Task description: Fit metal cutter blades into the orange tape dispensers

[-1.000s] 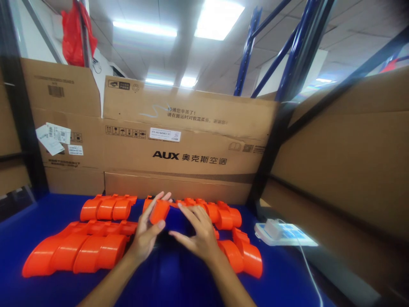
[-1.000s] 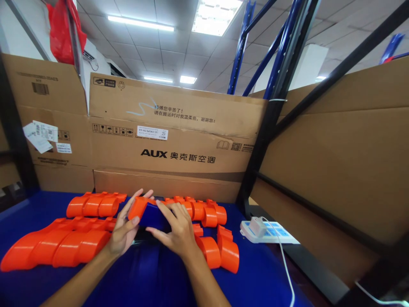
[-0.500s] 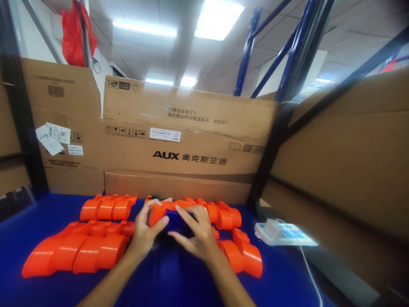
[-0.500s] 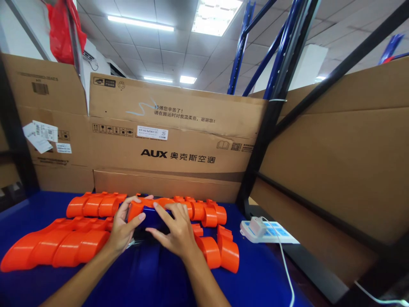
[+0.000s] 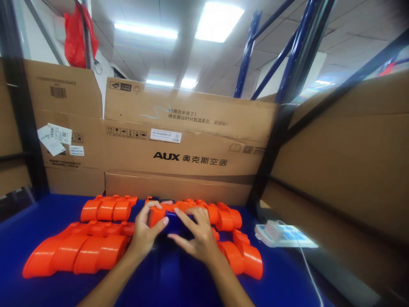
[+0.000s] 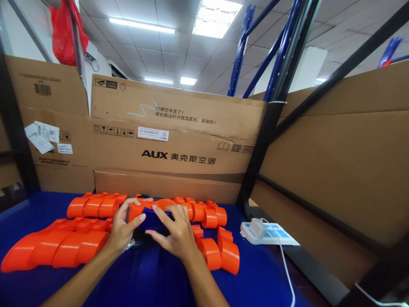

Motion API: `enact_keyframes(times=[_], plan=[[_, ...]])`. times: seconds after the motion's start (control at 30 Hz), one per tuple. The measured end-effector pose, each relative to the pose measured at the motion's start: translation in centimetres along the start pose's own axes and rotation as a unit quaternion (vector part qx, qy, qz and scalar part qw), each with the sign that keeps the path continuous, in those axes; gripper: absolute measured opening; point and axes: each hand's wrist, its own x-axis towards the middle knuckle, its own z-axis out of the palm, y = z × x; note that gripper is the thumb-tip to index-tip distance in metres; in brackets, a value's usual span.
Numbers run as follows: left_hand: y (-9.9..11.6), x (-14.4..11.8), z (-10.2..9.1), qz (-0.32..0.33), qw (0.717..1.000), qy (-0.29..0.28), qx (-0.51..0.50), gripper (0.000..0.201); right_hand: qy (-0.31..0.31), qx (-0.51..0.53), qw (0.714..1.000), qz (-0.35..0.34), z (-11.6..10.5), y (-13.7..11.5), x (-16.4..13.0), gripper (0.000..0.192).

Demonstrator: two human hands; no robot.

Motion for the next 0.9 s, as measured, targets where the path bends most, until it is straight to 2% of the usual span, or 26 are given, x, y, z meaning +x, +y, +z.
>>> enact_keyframes(times=[0.17,0.27,0.33,0.43,0.53,0.63,0.77,0.9], plan=[[-0.3,0.0,-0.3,-0.004,1.000,0.000,-0.002,0.033,-0.001,-0.003,1.000,0.000,0.2,-0.2,0.0,0.067],[-0.4,-0.3,-0.2,-0.035,0.998,-0.017,-0.055,0.043,0.012,0.017,1.000,0.017,0.0,-0.4,0.0,0.070],[-0.5,-0.5,0.0,-0.047,0.993,-0.038,-0.102,0.056,0.038,0.043,0.997,0.049,-0.2,-0.4,0.1,0.072],[-0.3,-0.8,0.3,-0.028,0.989,-0.086,-0.116,0.071,0.092,0.115,0.981,0.128,-0.4,-0.1,0.0,0.058],[-0.1,-1.2,0.7,-0.008,0.986,-0.160,-0.041,0.079,0.149,0.205,0.942,0.220,0.0,0.4,-0.1,0.045],[0.0,-1.9,0.9,0.002,0.977,-0.201,0.066,0.088,0.177,0.248,0.901,0.309,0.7,0.5,-0.1,0.047],[-0.3,-2.8,1.1,0.006,0.966,-0.193,0.169,0.089,0.143,0.277,0.887,0.340,1.2,0.1,0.2,0.049],[-0.3,-3.0,1.3,0.000,0.969,-0.163,0.185,0.078,0.124,0.289,0.876,0.366,1.2,-0.3,0.4,0.051]])
